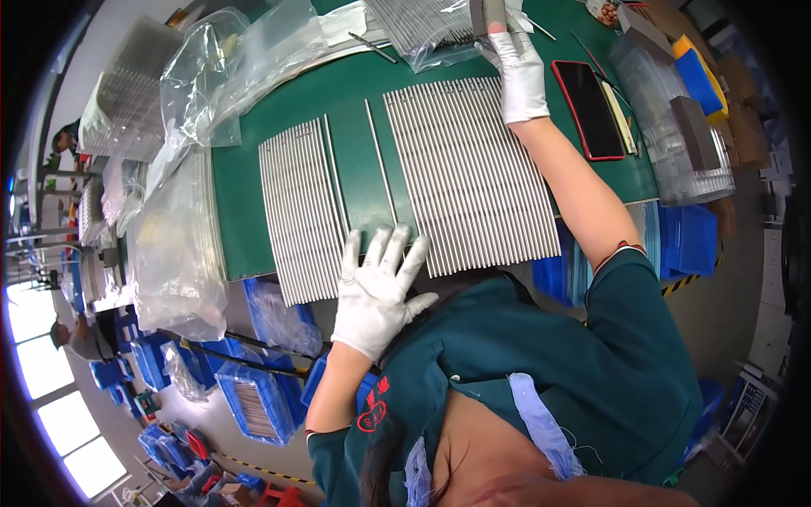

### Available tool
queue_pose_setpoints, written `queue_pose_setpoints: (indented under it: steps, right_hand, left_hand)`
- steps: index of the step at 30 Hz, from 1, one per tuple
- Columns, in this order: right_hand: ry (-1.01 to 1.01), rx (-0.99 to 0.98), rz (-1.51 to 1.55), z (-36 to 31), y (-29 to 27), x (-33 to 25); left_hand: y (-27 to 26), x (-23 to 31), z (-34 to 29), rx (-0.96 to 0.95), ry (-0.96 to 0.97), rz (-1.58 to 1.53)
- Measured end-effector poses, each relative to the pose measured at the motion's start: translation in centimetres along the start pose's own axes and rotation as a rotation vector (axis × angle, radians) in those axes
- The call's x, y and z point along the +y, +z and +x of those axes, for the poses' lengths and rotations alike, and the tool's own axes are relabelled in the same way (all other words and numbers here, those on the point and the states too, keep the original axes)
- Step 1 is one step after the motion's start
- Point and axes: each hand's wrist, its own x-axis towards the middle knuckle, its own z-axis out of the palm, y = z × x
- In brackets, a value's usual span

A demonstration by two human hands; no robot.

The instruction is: Removing metal rods from plastic bags, aligning them on a green mat, and polishing them with a block.

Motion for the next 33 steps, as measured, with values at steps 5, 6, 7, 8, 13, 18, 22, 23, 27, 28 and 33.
queue_pose_setpoints:
  steps: [5,6,7,8,13,18,22,23,27,28,33]
  right_hand:
    - [-0.012,-0.01,-0.007,0.1,-0.1,0.4]
    - [-0.017,-0.012,-0.006,0.2,-0.1,0.5]
    - [-0.022,-0.015,-0.004,0.2,0.0,0.6]
    - [-0.022,-0.013,-0.008,0.3,-0.2,0.6]
    - [0.035,-0.003,-0.079,-0.6,0.9,-1.3]
    - [0.055,0.02,-0.023,-0.9,1.2,-2.0]
    - [0.064,0.014,-0.026,-0.9,1.2,-1.7]
    - [0.068,0.016,-0.05,-0.8,1.2,-1.7]
    - [0.046,-0.004,-0.097,-0.9,0.9,-1.5]
    - [0.028,-0.012,-0.096,-1.0,1.0,-1.7]
    - [0.055,-0.001,-0.055,-1.0,1.3,-1.9]
  left_hand:
    - [0.6,1.3,2.0,-0.038,0.155,-0.058]
    - [0.7,1.6,2.3,-0.057,0.172,-0.049]
    - [0.9,1.7,2.6,-0.058,0.169,-0.048]
    - [1.1,1.8,2.9,-0.059,0.19,-0.04]
    - [0.8,1.3,2.0,-0.077,0.136,-0.014]
    - [0.3,-0.1,-0.9,-0.028,0.021,-0.009]
    - [0.4,-0.5,-1.8,-0.038,-0.031,0.003]
    - [0.3,-0.4,-1.7,-0.037,-0.024,-0.002]
    - [0.0,0.2,-0.4,-0.056,0.036,-0.014]
    - [0.2,0.4,0.0,-0.041,0.057,-0.023]
    - [1.2,1.5,2.4,-0.008,0.188,-0.077]
